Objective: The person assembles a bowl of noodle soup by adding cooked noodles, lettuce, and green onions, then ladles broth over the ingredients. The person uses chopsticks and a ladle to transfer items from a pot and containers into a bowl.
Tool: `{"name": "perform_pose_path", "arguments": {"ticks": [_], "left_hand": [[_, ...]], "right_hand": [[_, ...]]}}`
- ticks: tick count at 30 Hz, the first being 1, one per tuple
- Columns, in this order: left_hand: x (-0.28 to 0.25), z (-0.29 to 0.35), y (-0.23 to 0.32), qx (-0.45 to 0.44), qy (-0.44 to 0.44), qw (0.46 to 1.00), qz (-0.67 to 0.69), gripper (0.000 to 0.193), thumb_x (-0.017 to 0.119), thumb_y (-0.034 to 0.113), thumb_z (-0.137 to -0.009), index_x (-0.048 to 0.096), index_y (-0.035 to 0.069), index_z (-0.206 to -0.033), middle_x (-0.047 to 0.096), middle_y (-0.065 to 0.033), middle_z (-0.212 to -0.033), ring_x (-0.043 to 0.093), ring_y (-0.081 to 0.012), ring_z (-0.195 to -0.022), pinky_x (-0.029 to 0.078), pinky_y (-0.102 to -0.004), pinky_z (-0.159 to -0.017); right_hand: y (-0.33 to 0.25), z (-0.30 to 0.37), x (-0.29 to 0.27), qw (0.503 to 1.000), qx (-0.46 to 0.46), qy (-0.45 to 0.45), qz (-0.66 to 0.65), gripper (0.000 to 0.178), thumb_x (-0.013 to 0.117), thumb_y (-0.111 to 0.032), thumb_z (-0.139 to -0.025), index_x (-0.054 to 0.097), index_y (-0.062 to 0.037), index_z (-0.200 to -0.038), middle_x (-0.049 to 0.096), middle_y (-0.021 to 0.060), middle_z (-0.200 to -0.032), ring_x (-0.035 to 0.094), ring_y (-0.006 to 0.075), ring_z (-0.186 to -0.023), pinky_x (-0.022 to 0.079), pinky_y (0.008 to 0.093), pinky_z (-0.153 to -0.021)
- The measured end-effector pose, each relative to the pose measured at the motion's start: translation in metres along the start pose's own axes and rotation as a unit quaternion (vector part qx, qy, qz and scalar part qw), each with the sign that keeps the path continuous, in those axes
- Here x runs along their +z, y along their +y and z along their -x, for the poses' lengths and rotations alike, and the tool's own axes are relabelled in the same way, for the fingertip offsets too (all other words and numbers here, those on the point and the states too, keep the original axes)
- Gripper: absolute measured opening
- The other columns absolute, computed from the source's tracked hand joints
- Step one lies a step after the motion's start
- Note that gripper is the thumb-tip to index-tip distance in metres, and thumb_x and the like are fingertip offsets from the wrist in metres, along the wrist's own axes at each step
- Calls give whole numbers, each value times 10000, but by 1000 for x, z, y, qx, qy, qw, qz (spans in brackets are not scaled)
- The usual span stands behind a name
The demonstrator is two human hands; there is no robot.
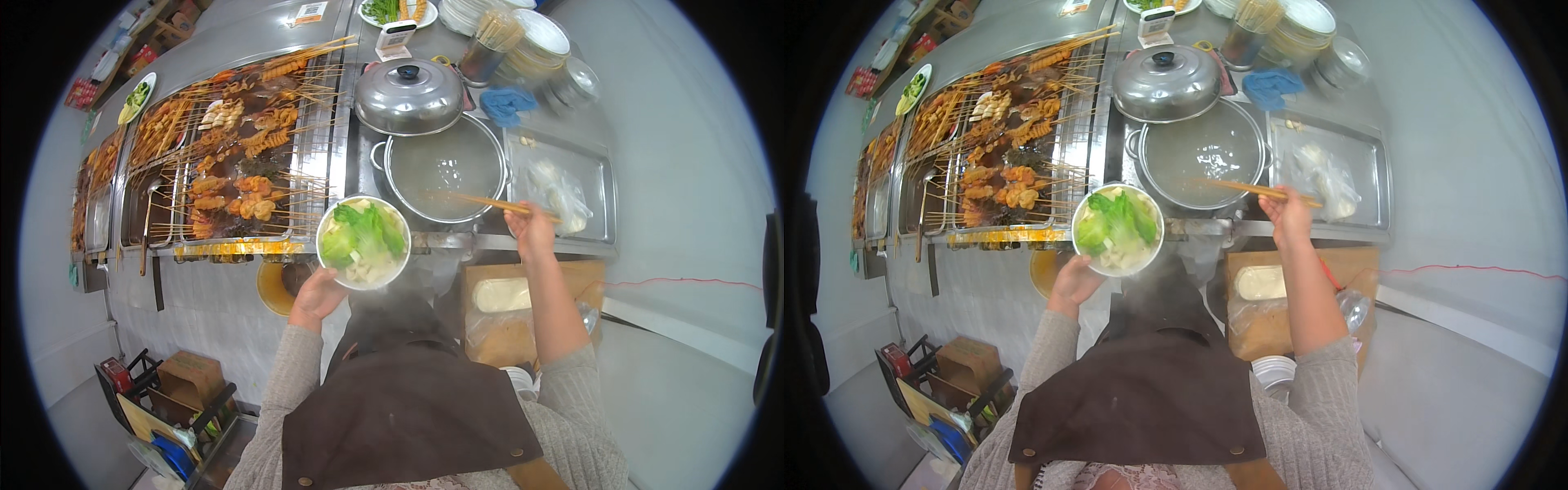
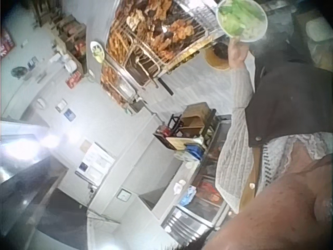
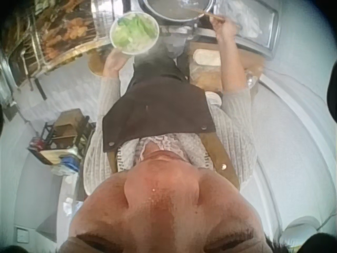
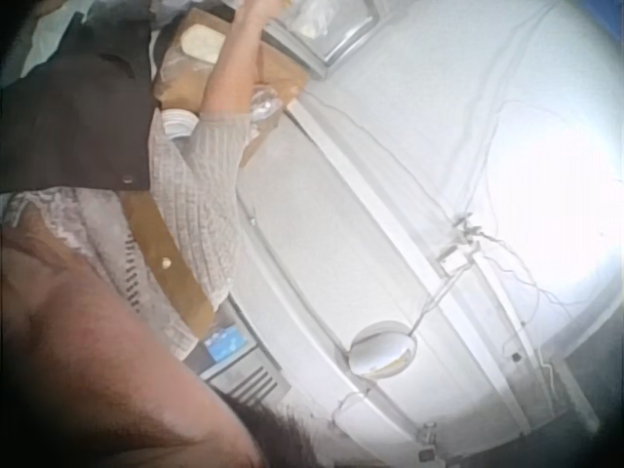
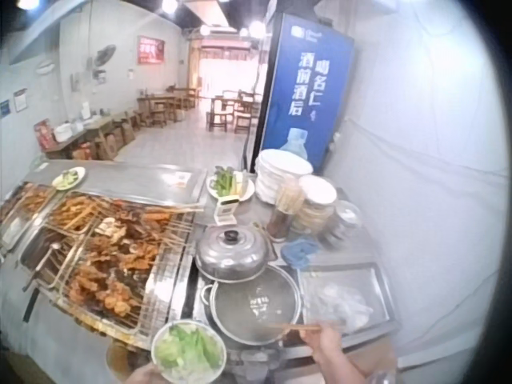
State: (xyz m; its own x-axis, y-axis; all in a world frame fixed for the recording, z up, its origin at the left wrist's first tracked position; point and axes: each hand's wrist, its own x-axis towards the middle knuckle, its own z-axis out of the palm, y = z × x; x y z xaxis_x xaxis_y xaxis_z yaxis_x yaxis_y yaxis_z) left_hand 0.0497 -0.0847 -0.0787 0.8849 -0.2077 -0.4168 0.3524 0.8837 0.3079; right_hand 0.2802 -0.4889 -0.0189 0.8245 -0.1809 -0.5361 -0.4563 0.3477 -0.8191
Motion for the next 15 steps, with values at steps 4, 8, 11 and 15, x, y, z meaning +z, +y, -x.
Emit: {"name": "perform_pose_path", "arguments": {"ticks": [4, 8, 11, 15], "left_hand": [[-1, -1, 4, -2, 32, 999, -5, 727, 691, 150, -853, 409, 38, -1513, 504, -133, -1501, 458, -317, -1400, 331, -520, -1193], [-1, 4, 8, 7, 40, 999, 0, 753, 691, 153, -850, 381, 44, -1528, 477, -138, -1521, 449, -321, -1407, 324, -515, -1200], [1, 5, 10, 13, 41, 999, -1, 773, 692, 155, -849, 360, 48, -1539, 460, -143, -1533, 441, -322, -1412, 323, -515, -1201], [3, 7, 10, 10, 41, 999, -3, 781, 692, 164, -852, 351, 49, -1545, 455, -149, -1535, 438, -322, -1414, 332, -519, -1197]], "right_hand": [[-53, 18, 0, 981, -155, -20, 114, 257, 551, -223, -1038, 597, 21, -1108, 664, 144, -962, 707, 233, -790, 629, 320, -701], [-87, 23, 13, 894, -307, -57, 320, 310, 560, -286, -1048, 641, 5, -1117, 698, 115, -977, 689, 189, -751, 596, 289, -678], [-76, 11, 31, 858, -288, -93, 416, 308, 570, -292, -1043, 668, -6, -1105, 718, 87, -963, 678, 167, -745, 574, 289, -657], [-39, -10, 45, 873, -218, -127, 418, 313, 583, -305, -1033, 679, -14, -1100, 722, 56, -911, 674, 154, -751, 558, 298, -641]]}}
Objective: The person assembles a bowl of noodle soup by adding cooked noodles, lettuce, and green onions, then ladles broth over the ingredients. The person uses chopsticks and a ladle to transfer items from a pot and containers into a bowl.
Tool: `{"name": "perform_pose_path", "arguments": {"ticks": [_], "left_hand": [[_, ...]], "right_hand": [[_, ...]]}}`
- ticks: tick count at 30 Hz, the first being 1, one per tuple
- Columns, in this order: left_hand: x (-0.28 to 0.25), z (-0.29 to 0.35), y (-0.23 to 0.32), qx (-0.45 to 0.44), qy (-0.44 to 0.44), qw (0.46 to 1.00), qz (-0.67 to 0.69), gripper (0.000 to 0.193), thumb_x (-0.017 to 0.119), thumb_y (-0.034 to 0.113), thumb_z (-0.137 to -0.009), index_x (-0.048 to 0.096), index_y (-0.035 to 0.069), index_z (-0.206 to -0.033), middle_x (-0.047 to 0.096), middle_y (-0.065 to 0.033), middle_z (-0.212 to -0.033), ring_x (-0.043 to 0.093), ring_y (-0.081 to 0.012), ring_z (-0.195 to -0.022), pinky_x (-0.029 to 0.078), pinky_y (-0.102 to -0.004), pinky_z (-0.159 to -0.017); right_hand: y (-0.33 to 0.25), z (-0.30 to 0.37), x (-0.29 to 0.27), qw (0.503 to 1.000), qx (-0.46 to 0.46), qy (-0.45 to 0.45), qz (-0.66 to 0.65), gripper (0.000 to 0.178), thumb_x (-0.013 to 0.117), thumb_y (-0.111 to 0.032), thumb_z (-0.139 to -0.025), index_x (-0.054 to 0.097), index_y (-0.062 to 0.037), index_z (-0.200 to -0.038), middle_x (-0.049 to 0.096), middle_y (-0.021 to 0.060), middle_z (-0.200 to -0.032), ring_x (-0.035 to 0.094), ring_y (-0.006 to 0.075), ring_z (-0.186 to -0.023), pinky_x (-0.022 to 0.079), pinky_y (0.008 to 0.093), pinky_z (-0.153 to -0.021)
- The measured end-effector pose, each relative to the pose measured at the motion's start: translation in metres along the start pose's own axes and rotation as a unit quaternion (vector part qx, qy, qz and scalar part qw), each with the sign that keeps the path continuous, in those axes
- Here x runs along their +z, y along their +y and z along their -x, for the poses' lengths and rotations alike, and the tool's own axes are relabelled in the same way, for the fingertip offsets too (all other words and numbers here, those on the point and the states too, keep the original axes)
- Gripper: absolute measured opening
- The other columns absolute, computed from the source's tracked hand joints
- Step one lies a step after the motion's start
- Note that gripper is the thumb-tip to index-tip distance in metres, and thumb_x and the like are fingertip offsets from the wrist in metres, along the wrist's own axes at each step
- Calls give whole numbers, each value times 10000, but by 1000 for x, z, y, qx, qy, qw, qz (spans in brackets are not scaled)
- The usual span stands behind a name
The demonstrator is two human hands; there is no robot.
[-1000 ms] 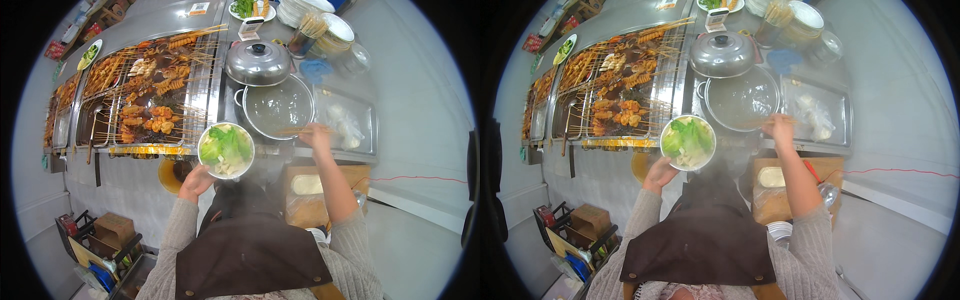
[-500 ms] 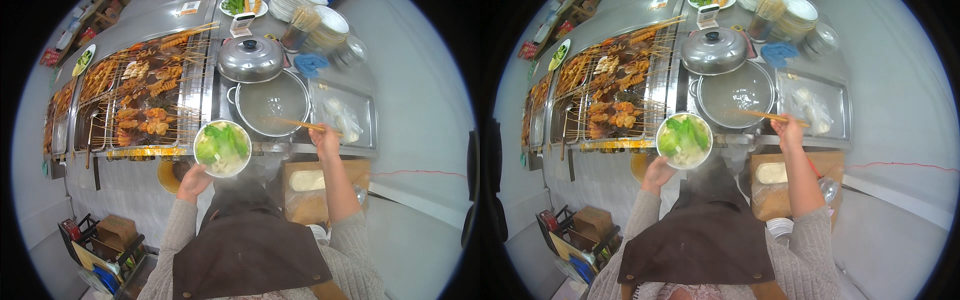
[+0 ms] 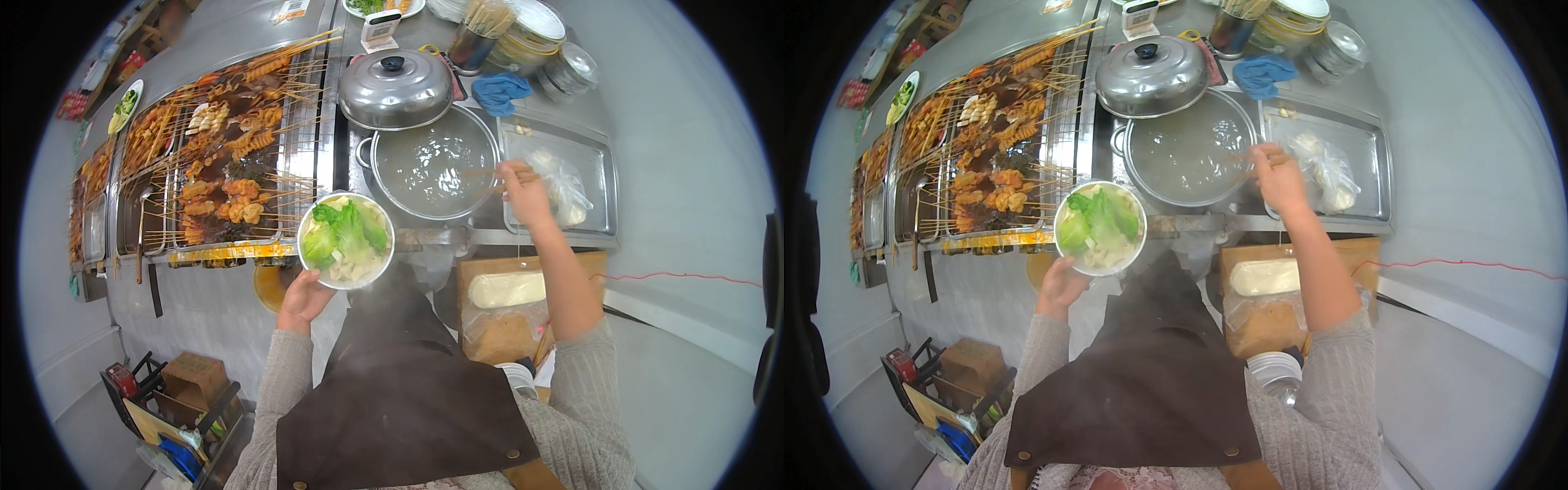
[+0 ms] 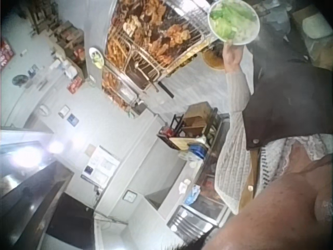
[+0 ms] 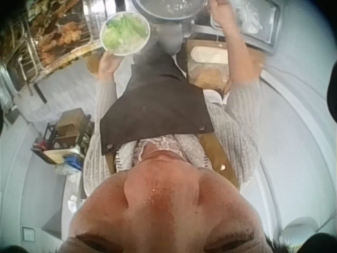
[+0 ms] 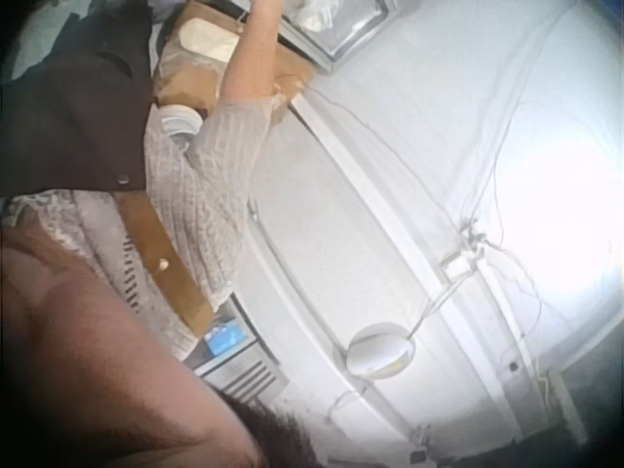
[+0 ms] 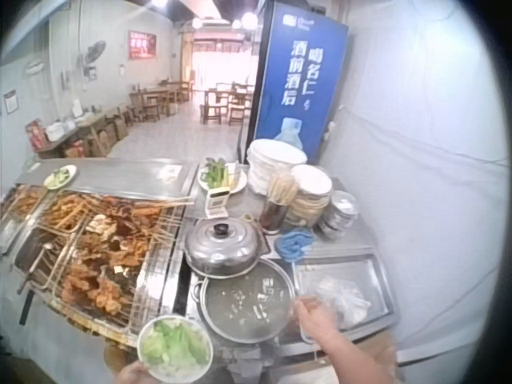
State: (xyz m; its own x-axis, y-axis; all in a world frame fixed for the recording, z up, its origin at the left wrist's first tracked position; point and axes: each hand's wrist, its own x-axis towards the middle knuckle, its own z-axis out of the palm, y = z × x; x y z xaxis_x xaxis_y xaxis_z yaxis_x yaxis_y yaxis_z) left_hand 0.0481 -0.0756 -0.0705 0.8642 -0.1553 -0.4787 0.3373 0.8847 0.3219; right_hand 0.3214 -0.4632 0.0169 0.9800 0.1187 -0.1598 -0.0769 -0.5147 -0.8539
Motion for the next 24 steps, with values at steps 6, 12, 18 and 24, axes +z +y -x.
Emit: {"name": "perform_pose_path", "arguments": {"ticks": [6, 12, 18, 24], "left_hand": [[2, 3, -2, 11, -1, 1000, -24, 820, 703, 215, -859, 327, 34, -1565, 435, -163, -1553, 420, -350, -1433, 326, -519, -1206], [4, 1, -3, 18, -4, 1000, -13, 789, 695, 198, -860, 348, 32, -1549, 446, -165, -1543, 423, -341, -1428, 321, -526, -1205], [8, 0, -4, 20, -3, 1000, -11, 780, 697, 197, -857, 364, 28, -1542, 455, -162, -1538, 430, -340, -1423, 315, -533, -1203], [14, 0, -1, 15, 5, 1000, -25, 800, 704, 219, -849, 362, 24, -1546, 467, -169, -1534, 451, -347, -1411, 323, -521, -1200]], "right_hand": [[23, 6, 33, 991, 61, -48, -110, 319, 584, -309, -1027, 675, -10, -1090, 725, 80, -933, 689, 163, -782, 564, 296, -651], [42, 6, 47, 955, 125, 18, -270, 312, 578, -292, -1031, 655, 5, -1086, 694, 116, -1003, 694, 202, -822, 599, 323, -689], [52, 11, 28, 917, 176, 63, -352, 307, 560, -287, -1039, 645, 2, -1099, 666, 142, -1039, 699, 232, -857, 621, 330, -712], [19, 8, -16, 970, 71, 93, -214, 312, 571, -306, -1041, 656, -12, -1099, 692, 98, -906, 695, 186, -746, 587, 290, -667]]}}
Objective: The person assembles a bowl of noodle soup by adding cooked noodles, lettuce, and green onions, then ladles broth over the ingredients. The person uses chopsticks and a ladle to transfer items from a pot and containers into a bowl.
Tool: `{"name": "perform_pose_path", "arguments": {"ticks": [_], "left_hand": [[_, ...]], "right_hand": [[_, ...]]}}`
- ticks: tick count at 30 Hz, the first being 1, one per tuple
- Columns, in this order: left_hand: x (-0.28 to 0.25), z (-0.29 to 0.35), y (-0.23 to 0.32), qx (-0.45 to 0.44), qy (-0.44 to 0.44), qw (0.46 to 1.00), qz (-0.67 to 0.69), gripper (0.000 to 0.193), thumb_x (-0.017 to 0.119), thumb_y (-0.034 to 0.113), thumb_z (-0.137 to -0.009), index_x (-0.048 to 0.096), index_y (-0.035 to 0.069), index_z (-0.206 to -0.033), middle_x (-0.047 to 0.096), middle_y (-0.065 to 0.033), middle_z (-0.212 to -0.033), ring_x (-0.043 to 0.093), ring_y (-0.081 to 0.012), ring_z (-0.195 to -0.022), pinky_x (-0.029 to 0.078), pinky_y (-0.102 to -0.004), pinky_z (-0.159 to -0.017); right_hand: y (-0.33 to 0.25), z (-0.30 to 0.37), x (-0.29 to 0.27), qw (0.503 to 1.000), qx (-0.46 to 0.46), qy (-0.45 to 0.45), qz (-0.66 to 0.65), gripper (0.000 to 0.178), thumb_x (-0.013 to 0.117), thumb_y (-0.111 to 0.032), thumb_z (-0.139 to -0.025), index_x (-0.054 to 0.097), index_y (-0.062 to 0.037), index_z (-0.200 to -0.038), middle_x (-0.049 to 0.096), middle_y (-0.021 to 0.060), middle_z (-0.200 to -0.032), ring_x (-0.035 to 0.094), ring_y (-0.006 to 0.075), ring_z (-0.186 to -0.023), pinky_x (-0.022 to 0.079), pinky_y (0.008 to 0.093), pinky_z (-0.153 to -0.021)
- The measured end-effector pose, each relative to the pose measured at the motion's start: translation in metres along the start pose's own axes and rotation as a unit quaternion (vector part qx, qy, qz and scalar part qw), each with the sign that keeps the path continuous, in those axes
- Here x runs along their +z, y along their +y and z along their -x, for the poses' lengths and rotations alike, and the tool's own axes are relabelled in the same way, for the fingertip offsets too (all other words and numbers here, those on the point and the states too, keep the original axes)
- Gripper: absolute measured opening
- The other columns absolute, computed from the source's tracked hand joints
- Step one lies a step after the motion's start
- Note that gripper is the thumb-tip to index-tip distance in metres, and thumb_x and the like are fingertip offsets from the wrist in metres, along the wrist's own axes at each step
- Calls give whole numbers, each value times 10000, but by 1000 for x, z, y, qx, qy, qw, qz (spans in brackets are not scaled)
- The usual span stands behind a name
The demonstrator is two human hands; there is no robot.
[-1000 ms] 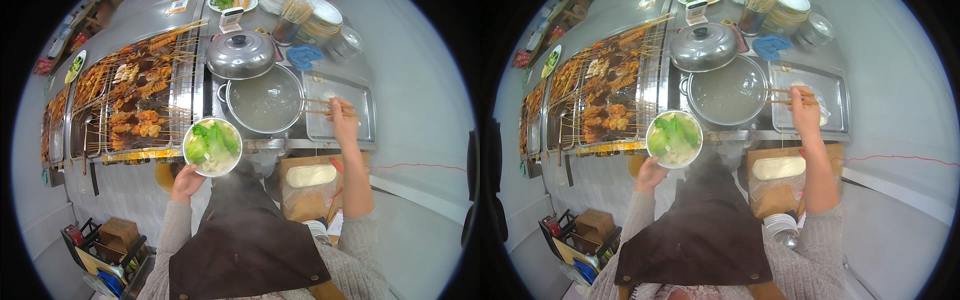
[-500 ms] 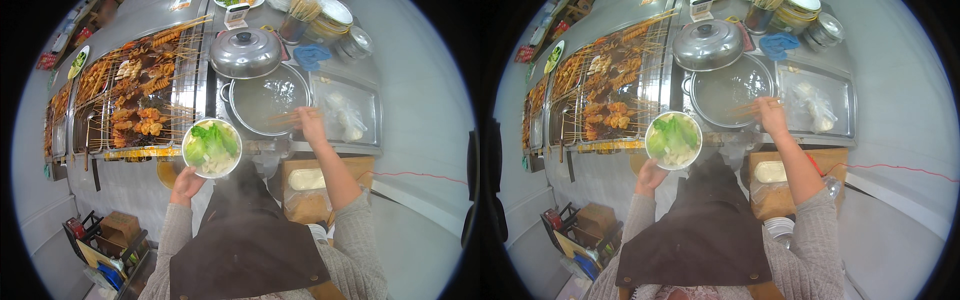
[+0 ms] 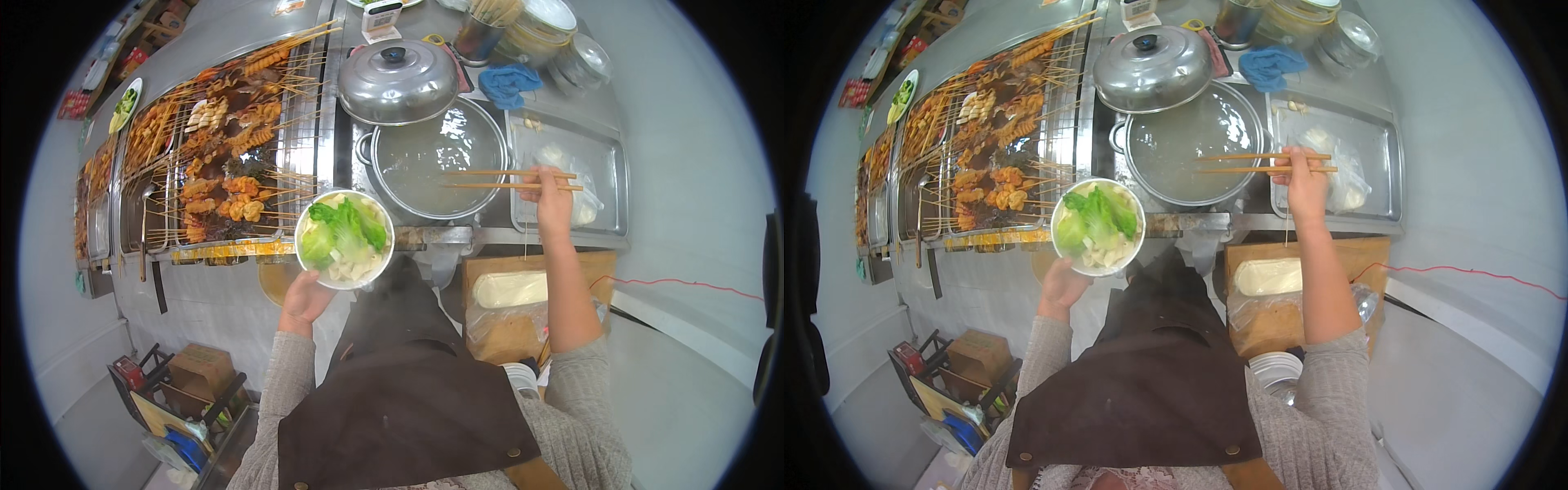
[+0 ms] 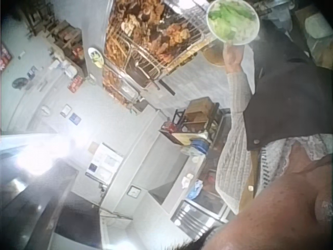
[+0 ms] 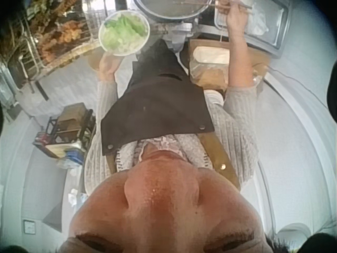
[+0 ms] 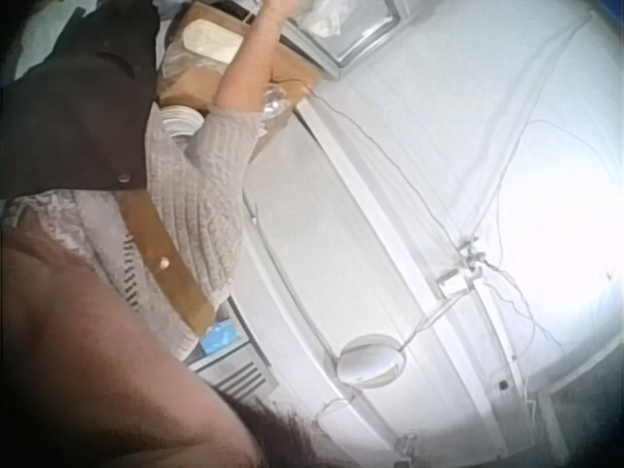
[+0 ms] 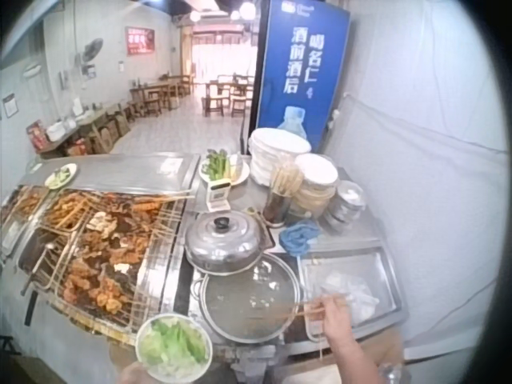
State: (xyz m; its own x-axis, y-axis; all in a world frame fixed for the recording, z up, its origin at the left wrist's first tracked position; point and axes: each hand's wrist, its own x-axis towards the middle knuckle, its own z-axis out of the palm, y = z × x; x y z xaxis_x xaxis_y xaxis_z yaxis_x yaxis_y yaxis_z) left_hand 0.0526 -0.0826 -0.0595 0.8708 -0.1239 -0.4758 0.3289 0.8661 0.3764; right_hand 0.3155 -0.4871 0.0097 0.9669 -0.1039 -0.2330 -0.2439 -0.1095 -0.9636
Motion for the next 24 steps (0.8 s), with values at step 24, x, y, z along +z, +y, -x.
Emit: {"name": "perform_pose_path", "arguments": {"ticks": [24], "left_hand": [[0, 1, -1, 6, 1, 1000, 20, 774, 688, 190, -859, 364, 15, -1540, 452, -172, -1544, 447, -339, -1418, 356, -512, -1188]], "right_hand": [[54, -3, 5, 984, 137, 2, -114, 240, 566, -218, -1016, 612, 16, -1051, 665, 141, -948, 711, 247, -809, 614, 325, -660]]}}
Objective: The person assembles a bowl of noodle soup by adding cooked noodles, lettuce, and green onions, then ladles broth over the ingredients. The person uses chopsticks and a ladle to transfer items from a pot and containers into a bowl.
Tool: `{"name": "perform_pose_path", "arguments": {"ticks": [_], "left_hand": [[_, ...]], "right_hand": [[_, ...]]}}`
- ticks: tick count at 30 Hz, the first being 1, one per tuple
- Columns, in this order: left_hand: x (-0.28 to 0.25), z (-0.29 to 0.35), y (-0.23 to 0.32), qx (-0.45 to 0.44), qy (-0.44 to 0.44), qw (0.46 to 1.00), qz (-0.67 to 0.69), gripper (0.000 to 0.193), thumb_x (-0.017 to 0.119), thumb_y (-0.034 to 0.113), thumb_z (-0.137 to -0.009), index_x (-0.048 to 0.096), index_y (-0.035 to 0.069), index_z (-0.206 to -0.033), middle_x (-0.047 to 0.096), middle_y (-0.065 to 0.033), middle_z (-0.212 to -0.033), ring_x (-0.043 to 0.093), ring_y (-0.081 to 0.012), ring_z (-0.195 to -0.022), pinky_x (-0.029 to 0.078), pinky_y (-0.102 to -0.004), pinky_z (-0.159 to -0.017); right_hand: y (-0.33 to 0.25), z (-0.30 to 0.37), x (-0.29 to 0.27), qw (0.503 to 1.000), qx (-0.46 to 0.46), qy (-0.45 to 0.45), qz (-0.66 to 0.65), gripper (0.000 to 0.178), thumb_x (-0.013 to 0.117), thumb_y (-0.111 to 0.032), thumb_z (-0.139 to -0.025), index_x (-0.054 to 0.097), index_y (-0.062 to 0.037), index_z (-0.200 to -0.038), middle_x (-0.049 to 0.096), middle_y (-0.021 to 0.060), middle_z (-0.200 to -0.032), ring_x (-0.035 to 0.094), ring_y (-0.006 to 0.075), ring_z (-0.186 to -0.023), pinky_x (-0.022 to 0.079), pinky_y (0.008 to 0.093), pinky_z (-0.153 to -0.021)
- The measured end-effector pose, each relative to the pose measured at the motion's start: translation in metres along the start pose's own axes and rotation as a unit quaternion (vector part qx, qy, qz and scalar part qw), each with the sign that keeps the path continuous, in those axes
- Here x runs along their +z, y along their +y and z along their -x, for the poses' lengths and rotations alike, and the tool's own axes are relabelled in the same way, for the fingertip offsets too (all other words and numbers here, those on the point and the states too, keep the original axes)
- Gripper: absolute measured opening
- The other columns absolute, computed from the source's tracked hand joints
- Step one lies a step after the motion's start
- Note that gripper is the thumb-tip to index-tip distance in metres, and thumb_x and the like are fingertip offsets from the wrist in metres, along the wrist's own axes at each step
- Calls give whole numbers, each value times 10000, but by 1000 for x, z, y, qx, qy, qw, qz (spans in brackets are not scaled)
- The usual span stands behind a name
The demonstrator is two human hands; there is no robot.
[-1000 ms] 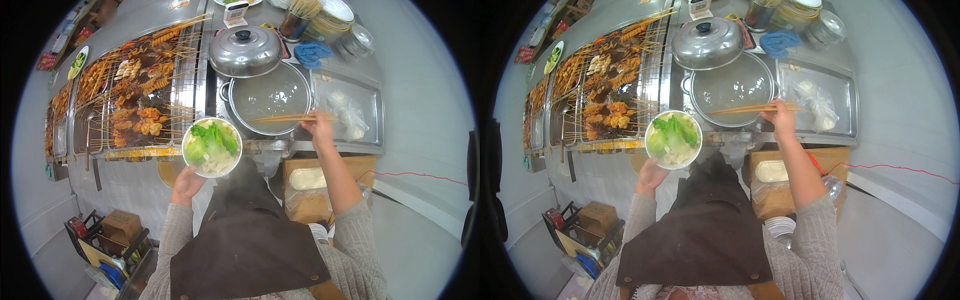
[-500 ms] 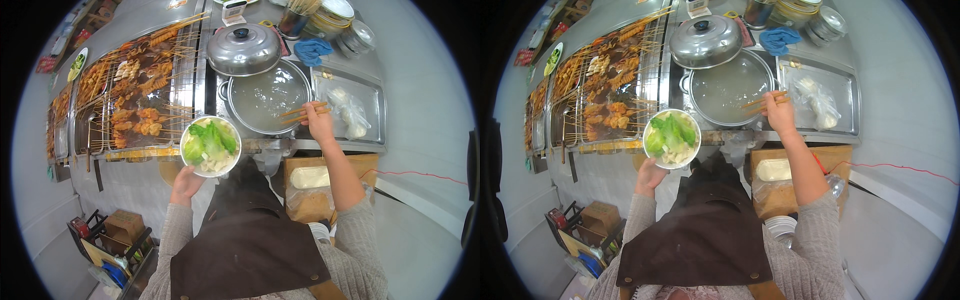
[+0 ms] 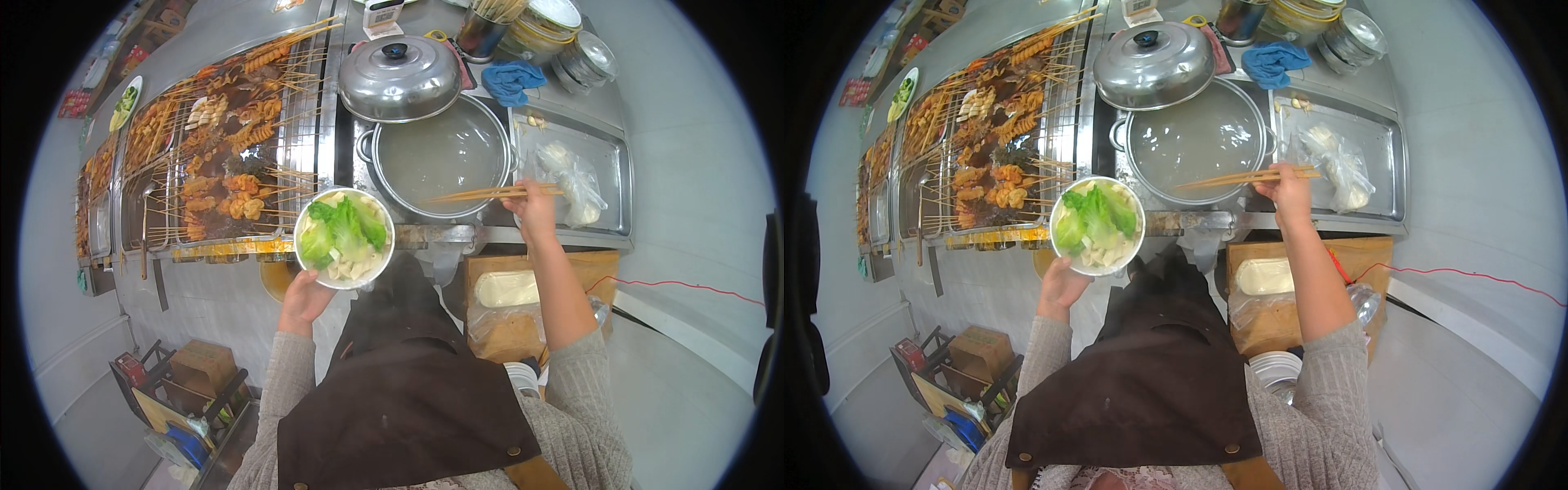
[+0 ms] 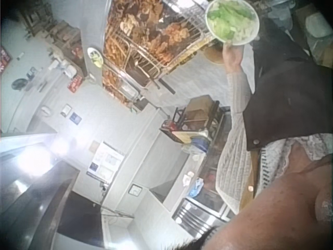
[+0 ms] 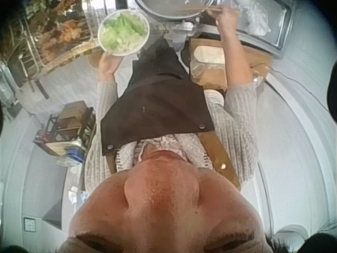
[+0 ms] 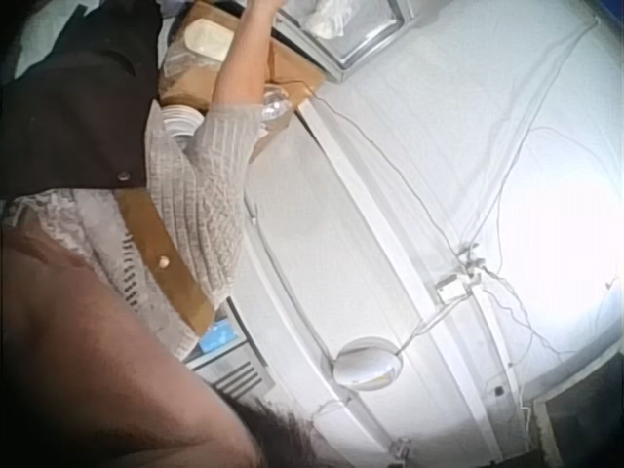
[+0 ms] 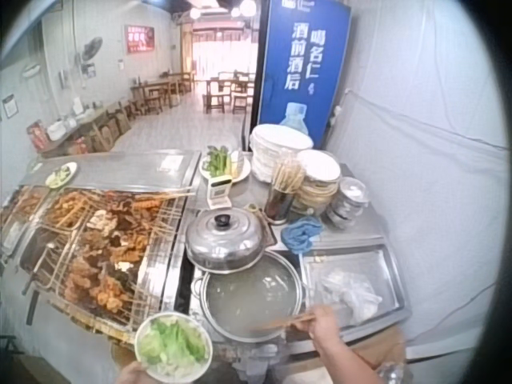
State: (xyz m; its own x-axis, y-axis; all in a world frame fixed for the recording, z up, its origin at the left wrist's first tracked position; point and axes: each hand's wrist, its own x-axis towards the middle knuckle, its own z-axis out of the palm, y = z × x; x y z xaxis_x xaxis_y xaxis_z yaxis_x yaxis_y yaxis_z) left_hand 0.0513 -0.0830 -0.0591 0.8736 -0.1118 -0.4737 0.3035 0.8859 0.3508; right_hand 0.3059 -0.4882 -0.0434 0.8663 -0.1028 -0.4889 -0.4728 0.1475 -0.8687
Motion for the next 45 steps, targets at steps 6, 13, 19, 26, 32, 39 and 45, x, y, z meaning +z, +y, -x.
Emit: {"name": "perform_pose_path", "arguments": {"ticks": [6, 13, 19, 26, 32, 39, 45], "left_hand": [[-1, 0, 3, -10, 8, 1000, 1, 755, 676, 173, -867, 365, 14, -1537, 463, -174, -1536, 456, -333, -1410, 359, -508, -1186], [-5, 8, 10, 10, 11, 1000, -15, 804, 697, 198, -862, 332, 25, -1557, 434, -180, -1558, 427, -358, -1433, 329, -535, -1200], [-12, -7, 2, -13, -3, 1000, 12, 781, 698, 158, -853, 358, 20, -1542, 445, -186, -1543, 434, -359, -1425, 337, -528, -1203], [-17, -22, 5, -34, -41, 999, -3, 800, 701, 174, -842, 354, 17, -1546, 445, -196, -1534, 427, -368, -1424, 324, -536, -1203], [-2, -5, 11, -21, -44, 999, -11, 827, 715, 207, -835, 348, 20, -1552, 440, -196, -1535, 413, -389, -1427, 307, -544, -1202], [8, 16, 23, -2, -27, 999, -27, 847, 741, 227, -816, 356, 30, -1544, 469, -183, -1501, 461, -380, -1386, 386, -531, -1158], [3, 33, 42, -41, -57, 997, -29, 877, 763, 253, -804, 350, 49, -1550, 467, -165, -1513, 475, -369, -1377, 441, -531, -1120]], "right_hand": [[-15, 15, -11, 996, 18, 17, -84, 217, 600, -205, -1001, 618, 2, -1062, 664, 125, -976, 700, 230, -828, 599, 315, -711], [-44, 46, 5, 991, 2, 8, -132, 217, 575, -221, -1025, 614, -10, -1056, 658, 110, -920, 695, 226, -809, 605, 330, -705], [-54, 113, 45, 992, -33, -61, -103, 235, 569, -253, -1044, 625, -29, -1085, 656, 103, -904, 687, 201, -820, 608, 336, -695], [-67, 145, 47, 993, -97, -69, -22, 317, 529, -314, -1072, 623, -19, -1139, 675, 102, -927, 690, 191, -862, 610, 333, -682], [-80, 129, -66, 958, -181, 175, -139, 316, 531, -309, -1075, 607, -9, -1139, 667, 124, -991, 686, 206, -893, 602, 304, -763], [71, 24, -98, 883, -80, 329, -326, 289, 504, -238, -1065, 556, 42, -1111, 618, 162, -1050, 657, 256, -936, 613, 348, -890], [92, -9, -68, 855, -17, 280, -435, 301, 505, -215, -1042, 533, 72, -1127, 600, 178, -1126, 643, 287, -1025, 601, 376, -972]]}}
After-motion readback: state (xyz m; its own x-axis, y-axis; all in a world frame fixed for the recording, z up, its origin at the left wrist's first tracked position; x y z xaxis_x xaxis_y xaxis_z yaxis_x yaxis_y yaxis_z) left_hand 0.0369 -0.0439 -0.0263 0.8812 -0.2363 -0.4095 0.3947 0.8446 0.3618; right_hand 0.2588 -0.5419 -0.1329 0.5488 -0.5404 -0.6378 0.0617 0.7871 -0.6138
